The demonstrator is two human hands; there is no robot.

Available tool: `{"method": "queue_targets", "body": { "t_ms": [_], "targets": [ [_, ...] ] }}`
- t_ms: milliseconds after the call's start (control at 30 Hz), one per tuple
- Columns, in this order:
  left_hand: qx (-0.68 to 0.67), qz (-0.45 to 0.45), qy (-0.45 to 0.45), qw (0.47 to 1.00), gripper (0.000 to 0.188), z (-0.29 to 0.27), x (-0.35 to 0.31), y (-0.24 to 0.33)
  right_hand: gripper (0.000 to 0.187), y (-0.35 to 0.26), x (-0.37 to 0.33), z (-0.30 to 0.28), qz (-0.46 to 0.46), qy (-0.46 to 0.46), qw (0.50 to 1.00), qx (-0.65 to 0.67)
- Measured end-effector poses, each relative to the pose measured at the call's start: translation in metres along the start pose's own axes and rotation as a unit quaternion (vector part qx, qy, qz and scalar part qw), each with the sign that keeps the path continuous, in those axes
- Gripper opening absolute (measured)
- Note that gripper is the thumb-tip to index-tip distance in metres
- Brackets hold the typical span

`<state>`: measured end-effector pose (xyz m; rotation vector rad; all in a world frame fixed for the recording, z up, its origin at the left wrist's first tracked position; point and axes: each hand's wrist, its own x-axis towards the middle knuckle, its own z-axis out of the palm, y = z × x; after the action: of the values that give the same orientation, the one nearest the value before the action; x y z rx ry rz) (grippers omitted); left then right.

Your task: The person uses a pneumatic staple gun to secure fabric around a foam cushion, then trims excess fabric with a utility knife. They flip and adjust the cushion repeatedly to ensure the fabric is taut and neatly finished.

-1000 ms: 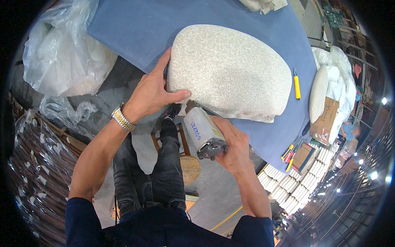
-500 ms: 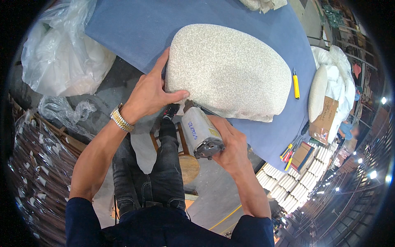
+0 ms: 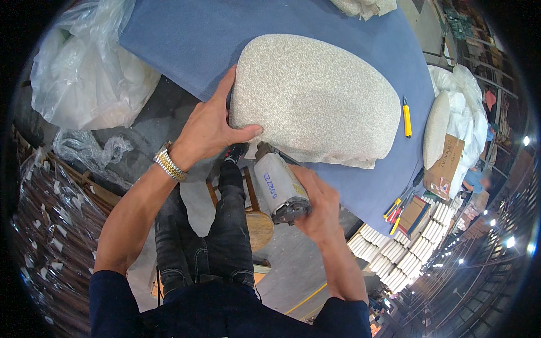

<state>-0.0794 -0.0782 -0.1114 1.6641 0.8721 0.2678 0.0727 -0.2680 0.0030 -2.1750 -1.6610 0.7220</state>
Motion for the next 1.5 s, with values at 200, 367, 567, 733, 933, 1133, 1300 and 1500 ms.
{"method": "queue_targets", "body": {
  "t_ms": [200, 367, 567, 733, 933, 1133, 1300, 1500],
  "targets": [
    [0.000, -0.022, -0.022, 1.000, 0.119, -0.002, 0.001, 0.003, 0.054, -0.002, -0.006, 0.010, 0.008, 0.028, 0.999, 0.022],
    [-0.011, -0.029, -0.037, 0.999, 0.120, -0.004, 0.002, 0.005, 0.050, -0.007, -0.008, 0.017, 0.022, 0.057, 0.998, 0.003],
    [0.005, -0.005, -0.018, 1.000, 0.121, 0.001, 0.002, -0.002, 0.051, -0.011, -0.011, 0.023, 0.044, 0.063, 0.997, -0.004],
    [0.004, -0.014, -0.027, 1.000, 0.120, -0.001, 0.002, 0.002, 0.051, -0.012, -0.016, 0.030, 0.047, 0.088, 0.995, 0.000],
    [0.034, 0.060, 0.029, 0.997, 0.119, 0.007, 0.002, -0.008, 0.049, -0.013, -0.015, 0.031, 0.047, 0.095, 0.994, -0.006],
    [0.025, 0.060, 0.026, 0.998, 0.120, 0.007, 0.002, -0.007, 0.049, -0.015, -0.011, 0.026, 0.055, 0.081, 0.995, -0.009],
    [0.036, 0.065, 0.032, 0.997, 0.119, 0.007, 0.002, -0.009, 0.049, -0.014, -0.010, 0.024, 0.037, 0.089, 0.995, 0.007],
    [0.034, 0.069, 0.035, 0.996, 0.119, 0.008, 0.002, -0.009, 0.051, -0.016, -0.011, 0.025, 0.041, 0.079, 0.996, -0.007]
  ]
}}
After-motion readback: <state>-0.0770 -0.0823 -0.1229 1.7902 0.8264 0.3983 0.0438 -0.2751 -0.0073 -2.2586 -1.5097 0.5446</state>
